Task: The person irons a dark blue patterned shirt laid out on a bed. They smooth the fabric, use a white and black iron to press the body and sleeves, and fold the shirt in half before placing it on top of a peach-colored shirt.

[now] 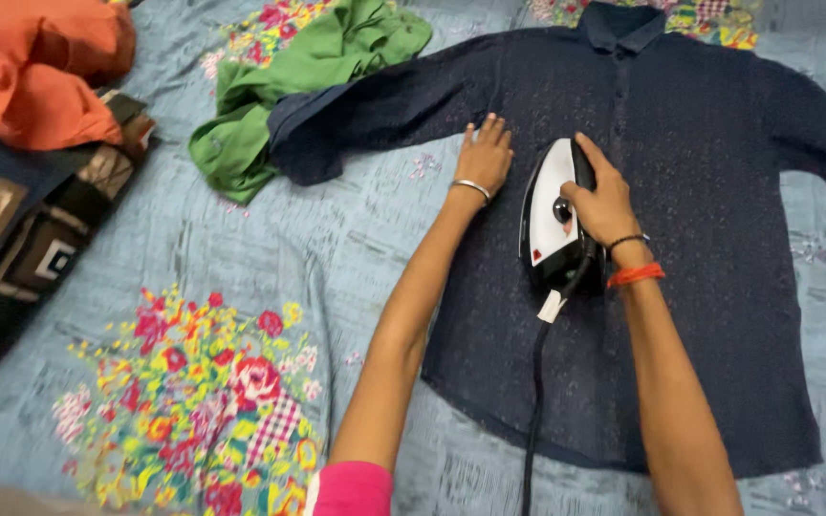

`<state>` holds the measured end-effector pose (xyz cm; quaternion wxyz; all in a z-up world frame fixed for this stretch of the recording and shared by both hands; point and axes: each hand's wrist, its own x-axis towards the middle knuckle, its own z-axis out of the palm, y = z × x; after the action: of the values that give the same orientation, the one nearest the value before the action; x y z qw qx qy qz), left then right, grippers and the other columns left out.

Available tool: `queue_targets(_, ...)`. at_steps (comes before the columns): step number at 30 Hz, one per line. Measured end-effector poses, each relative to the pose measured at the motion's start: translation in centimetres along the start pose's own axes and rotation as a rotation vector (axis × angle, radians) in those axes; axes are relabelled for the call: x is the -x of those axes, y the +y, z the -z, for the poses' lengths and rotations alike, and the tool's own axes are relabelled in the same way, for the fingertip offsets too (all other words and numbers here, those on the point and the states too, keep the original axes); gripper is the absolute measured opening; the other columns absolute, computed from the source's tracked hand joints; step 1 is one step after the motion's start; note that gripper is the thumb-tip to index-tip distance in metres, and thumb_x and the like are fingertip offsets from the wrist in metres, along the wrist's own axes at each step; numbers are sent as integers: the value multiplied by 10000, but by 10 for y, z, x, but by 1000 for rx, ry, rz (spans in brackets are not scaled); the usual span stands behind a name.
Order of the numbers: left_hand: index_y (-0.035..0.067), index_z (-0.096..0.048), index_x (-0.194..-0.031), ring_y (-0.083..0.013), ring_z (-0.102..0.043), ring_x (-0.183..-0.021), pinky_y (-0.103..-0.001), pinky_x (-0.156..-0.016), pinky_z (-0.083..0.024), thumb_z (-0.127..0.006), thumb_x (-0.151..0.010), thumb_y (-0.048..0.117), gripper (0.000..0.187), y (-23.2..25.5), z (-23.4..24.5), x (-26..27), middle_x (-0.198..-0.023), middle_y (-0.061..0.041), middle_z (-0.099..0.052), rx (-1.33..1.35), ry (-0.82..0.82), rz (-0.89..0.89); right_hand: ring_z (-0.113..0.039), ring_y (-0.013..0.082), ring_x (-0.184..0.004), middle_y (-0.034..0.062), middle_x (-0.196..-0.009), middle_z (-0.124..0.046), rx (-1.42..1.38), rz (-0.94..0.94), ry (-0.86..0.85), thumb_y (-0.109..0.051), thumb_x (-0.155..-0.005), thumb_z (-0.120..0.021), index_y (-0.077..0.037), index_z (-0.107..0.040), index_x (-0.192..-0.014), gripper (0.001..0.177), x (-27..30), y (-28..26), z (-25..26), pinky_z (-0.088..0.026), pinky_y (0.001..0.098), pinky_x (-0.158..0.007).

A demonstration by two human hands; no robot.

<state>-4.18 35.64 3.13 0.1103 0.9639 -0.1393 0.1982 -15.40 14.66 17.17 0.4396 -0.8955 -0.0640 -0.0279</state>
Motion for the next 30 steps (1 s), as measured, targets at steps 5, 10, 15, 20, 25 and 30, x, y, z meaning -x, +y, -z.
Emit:
queue_targets(5,81,-556,-1418,-255,-315,-1510,-659,-1206,-187,-539,-998,306,476,-42,-25,-29,-1576,-40,-440,-83,-25,16,-692,256,-956,181,-1248,-657,-71,109,-7,-91,-792,-703,-150,-519,-1538,771,-73,16,-6,-552,384,-841)
queue_targets(10,142,-509,-1491,-228,-296,-1510,-670,-1193,-151,-499,-1018,360,521,-77,-41,-56,-1592,-37,-408,61,-24,26,-672,210,-749,152,-992,-691,-88,53,-35,-79,-788,-699,-158,-527,-1529,764,-141,19,-14,-557,373,-745)
queue_targets(15,154,-478,-1544,-201,-294,-1520,-611,-1241,-152,-474,-1077,422,539,-118,-48,-84,-1607,7,-406,120,32,75,-626,230,-656,126,-957,-650,-195,-84,-88,-72,-784,-662,-195,-517,-1534,774,-209,25,-24,-544,398,-633)
queue_targets(20,226,-543,-1471,-194,-306,-1522,-561,-1230,-176,-500,-1028,370,468,-157,-29,-83,-1616,49,-410,98,-51,-28,-643,175,-787,122,-1127,-679,-145,170,-98,-78,-793,-683,-123,-521,-1529,754,-285,53,-36,-542,338,-745)
queue_targets(25,228,-560,-1462,-205,-320,-1526,-556,-1240,-196,-508,-1029,335,449,-148,-16,-77,-1617,46,-417,114,-34,-26,-621,207,-1097,171,-1375,-647,-5,528,-65,-62,-858,-738,-28,-505,-1552,733,-297,64,-38,-506,365,-953)
queue_targets(30,221,-560,-1463,-213,-321,-1523,-558,-1238,-202,-509,-1023,337,458,-148,-11,-82,-1614,40,-420,101,-21,-27,-609,157,-744,117,-1026,-666,-119,176,-297,-48,-825,-646,-141,-456,-1591,796,-216,48,-25,-534,341,-684)
